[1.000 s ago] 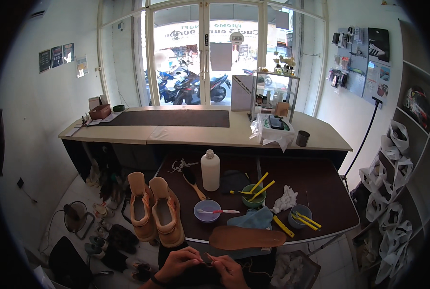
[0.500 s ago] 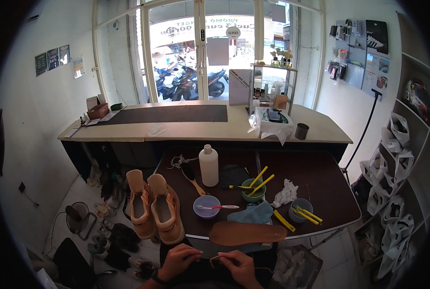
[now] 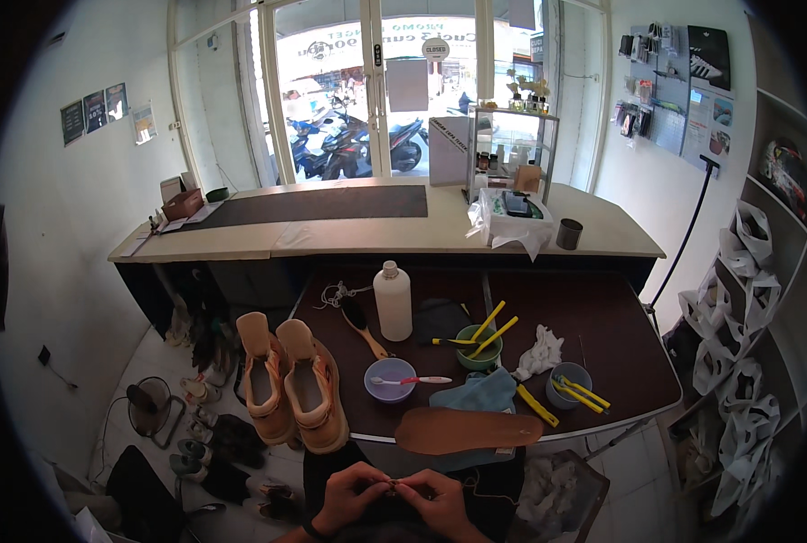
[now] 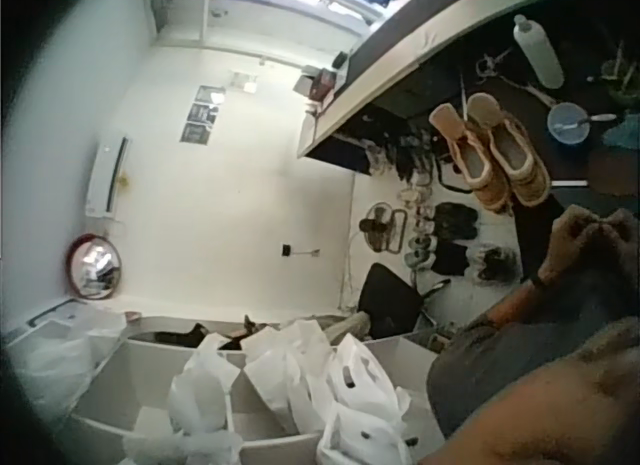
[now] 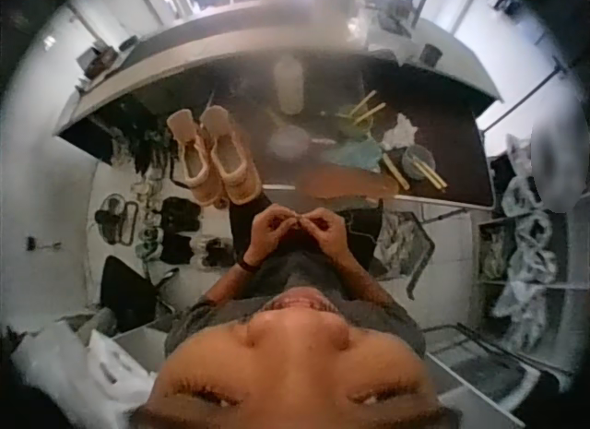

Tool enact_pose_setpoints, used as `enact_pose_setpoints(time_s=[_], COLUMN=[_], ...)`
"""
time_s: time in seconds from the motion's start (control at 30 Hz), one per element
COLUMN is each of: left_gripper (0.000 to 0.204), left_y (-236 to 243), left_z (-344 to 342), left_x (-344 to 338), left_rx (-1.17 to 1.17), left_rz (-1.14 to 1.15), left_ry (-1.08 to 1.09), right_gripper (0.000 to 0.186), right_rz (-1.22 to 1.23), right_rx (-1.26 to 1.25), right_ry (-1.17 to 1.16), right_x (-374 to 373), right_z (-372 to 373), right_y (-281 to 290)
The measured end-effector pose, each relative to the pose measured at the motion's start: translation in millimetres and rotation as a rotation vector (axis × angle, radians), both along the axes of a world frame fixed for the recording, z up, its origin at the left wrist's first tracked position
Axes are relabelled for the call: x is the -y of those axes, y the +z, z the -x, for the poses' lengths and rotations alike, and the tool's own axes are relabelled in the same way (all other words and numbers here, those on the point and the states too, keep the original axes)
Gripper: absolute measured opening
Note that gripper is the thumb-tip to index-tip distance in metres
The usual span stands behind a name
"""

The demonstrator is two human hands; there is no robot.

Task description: Checking and refurbishing shoes by inspecting insoles, lacing, and organizing pairs at a repair bench.

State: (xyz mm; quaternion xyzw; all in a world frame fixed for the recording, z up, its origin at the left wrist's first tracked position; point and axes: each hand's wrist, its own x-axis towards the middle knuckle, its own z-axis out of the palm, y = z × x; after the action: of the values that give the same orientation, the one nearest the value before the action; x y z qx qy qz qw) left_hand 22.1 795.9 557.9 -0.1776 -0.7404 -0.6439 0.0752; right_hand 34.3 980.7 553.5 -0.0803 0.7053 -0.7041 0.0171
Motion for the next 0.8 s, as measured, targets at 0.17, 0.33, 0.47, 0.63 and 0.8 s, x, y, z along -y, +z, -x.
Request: enact_pose_setpoints(time_s=[0.17,0.33,0.47,0.63,0.8], left_gripper=[0.017,0.015,0.015,0.015,0.014], left_y=[1.4,0.4,-2.5,-3.6,-1.4], left_z=[1.0,-2.2,-3.7,-1.3,1.7], left_x=[-3.8,-1.2,-0.1,1.6,2.1], left_rx=[-0.033,-0.001,0.223,0.296,0.061], left_rz=[-0.021,0.096,-0.052,-0.127,0.132], left_ry=[-0.027,-0.090,-0.137,-0.152,-0.077], right_gripper=[0.021,0.025,0.023,0.016,0.017], right_rz=[0.212,0.044,-0.123,-0.073,0.031], right_rx=[0.033,0.014,0.030,0.013,0.065], right_ry=[0.041,0.056,0.071,0.084,0.133], right_x=[0.8,-5.4,-12.4,-12.1,-2.6], right_z=[0.3,0.7,3.4,6.4,3.3], right_y=[0.0,-1.4,-2.9,-1.3,1.7])
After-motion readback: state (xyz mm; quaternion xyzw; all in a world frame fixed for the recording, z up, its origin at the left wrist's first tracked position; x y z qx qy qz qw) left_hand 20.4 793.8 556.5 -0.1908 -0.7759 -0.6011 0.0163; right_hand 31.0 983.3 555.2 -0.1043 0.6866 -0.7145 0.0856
